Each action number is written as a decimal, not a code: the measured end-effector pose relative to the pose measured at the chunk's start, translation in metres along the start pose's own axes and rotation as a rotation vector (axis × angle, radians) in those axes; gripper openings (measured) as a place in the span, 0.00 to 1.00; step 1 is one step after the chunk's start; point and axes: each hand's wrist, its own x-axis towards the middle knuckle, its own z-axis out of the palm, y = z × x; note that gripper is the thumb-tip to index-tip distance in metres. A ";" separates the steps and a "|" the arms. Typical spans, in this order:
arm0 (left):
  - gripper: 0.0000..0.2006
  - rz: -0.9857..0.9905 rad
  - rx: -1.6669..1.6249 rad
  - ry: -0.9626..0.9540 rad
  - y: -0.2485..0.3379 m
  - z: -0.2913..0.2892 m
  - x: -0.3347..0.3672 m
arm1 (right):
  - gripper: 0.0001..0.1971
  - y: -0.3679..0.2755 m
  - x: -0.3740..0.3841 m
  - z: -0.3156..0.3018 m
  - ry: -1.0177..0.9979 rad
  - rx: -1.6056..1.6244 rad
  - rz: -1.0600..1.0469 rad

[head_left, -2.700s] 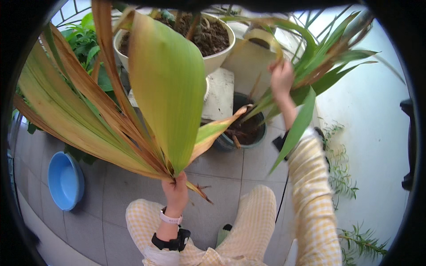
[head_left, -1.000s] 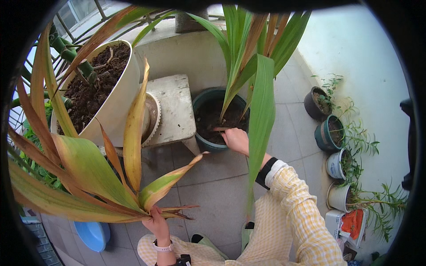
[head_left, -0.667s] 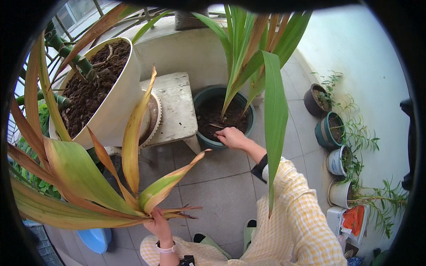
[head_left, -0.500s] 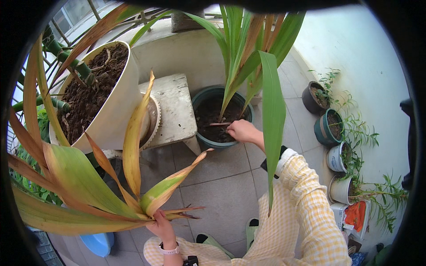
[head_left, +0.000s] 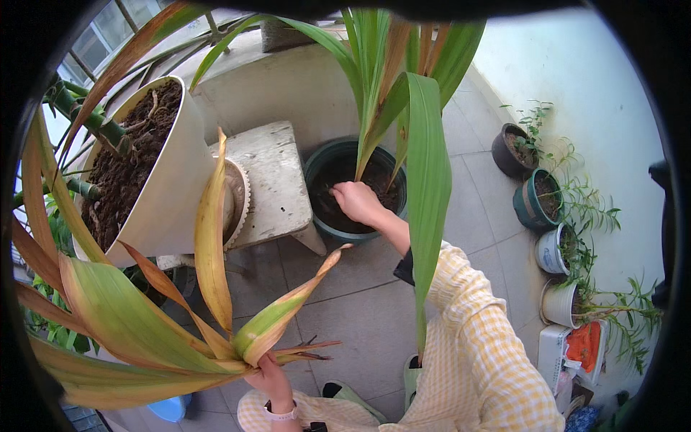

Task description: The person sits on a tiled balcony and removes dried leaves from a potted plant, then disposes of them. They inspect the soil of a Monstera plant and later loosen the soil around another potted plant using their fingers.

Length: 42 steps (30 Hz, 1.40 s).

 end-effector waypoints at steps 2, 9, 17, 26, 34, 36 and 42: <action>0.11 0.007 0.064 0.030 -0.004 0.000 -0.001 | 0.12 -0.003 0.009 0.013 -0.011 -0.027 0.003; 0.10 -0.044 -0.034 -0.027 -0.008 0.002 -0.003 | 0.13 0.020 -0.023 0.003 -0.332 -0.189 -0.091; 0.10 -0.061 -0.083 -0.053 -0.017 0.015 -0.007 | 0.10 0.006 -0.001 0.016 -0.189 -0.197 -0.048; 0.10 0.011 0.018 -0.225 -0.012 0.026 -0.007 | 0.08 0.004 -0.012 -0.005 -0.284 -0.331 -0.092; 0.11 -0.124 -0.007 -0.174 -0.002 0.022 -0.012 | 0.07 0.008 0.010 0.044 -0.188 -0.249 0.083; 0.11 -0.103 0.001 -0.179 -0.003 0.022 -0.011 | 0.07 0.012 -0.006 0.033 -0.299 -0.248 0.065; 0.12 -0.080 0.020 -0.181 -0.008 0.018 -0.005 | 0.07 -0.012 0.008 0.020 -0.193 -0.277 0.096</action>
